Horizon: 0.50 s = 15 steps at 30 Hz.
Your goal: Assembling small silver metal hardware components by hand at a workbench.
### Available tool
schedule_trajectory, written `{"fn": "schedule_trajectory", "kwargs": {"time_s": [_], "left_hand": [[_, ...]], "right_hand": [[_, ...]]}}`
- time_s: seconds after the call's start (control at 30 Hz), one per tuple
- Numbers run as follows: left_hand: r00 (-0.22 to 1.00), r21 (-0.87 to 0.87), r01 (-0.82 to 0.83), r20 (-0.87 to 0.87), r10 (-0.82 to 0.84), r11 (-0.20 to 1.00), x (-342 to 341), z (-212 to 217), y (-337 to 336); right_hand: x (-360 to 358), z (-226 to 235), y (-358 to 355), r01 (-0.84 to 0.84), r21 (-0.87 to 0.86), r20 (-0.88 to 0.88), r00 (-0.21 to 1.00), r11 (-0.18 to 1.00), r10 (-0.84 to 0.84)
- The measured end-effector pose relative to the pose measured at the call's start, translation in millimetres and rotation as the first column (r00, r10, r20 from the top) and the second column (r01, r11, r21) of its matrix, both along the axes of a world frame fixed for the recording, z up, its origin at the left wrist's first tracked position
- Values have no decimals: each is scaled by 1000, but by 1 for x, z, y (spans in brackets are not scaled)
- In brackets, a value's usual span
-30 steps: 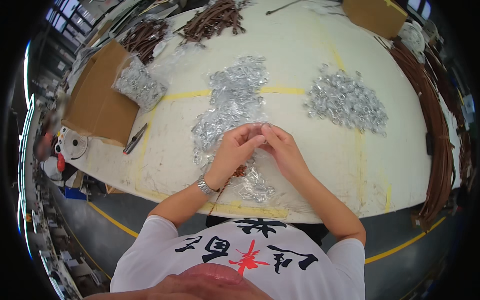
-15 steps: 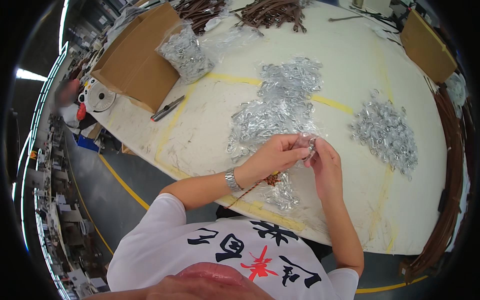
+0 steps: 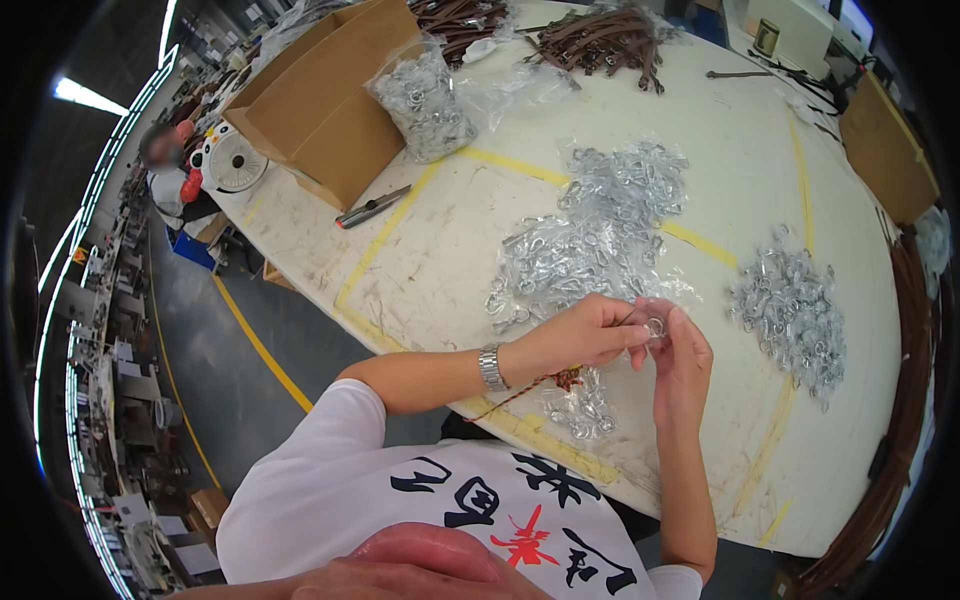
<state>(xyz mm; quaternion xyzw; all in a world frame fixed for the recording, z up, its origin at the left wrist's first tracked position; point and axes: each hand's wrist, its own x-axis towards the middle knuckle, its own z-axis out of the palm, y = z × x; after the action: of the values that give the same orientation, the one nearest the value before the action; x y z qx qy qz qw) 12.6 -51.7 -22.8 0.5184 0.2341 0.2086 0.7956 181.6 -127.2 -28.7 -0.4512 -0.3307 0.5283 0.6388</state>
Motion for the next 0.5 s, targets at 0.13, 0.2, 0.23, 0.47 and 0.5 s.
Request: {"fn": "schedule_trajectory", "kwargs": {"time_s": [0.13, 0.2, 0.23, 0.47, 0.5], "left_hand": [[999, 24, -18, -30, 18, 1000, 4, -7, 0], [998, 59, -14, -65, 18, 998, 6, 0, 0], [994, 107, -27, -102, 38, 994, 7, 3, 2], [994, 52, -91, -55, 94, 994, -4, 5, 14], [990, -17, -119, -74, 117, 993, 1, 9, 15]], "right_hand": [[1, 4, -6, -10, -56, 3, 1000, 998, 11], [8, 4, -9, -10, -97, 24, 1000, 995, 13], [9, 5, -4, 2, -125, 22, 1000, 992, 1], [8, 2, 9, 50, -115, -241, 968, 992, -77], [13, 1, 8, 71, -119, -241, 965, 990, -99]]}}
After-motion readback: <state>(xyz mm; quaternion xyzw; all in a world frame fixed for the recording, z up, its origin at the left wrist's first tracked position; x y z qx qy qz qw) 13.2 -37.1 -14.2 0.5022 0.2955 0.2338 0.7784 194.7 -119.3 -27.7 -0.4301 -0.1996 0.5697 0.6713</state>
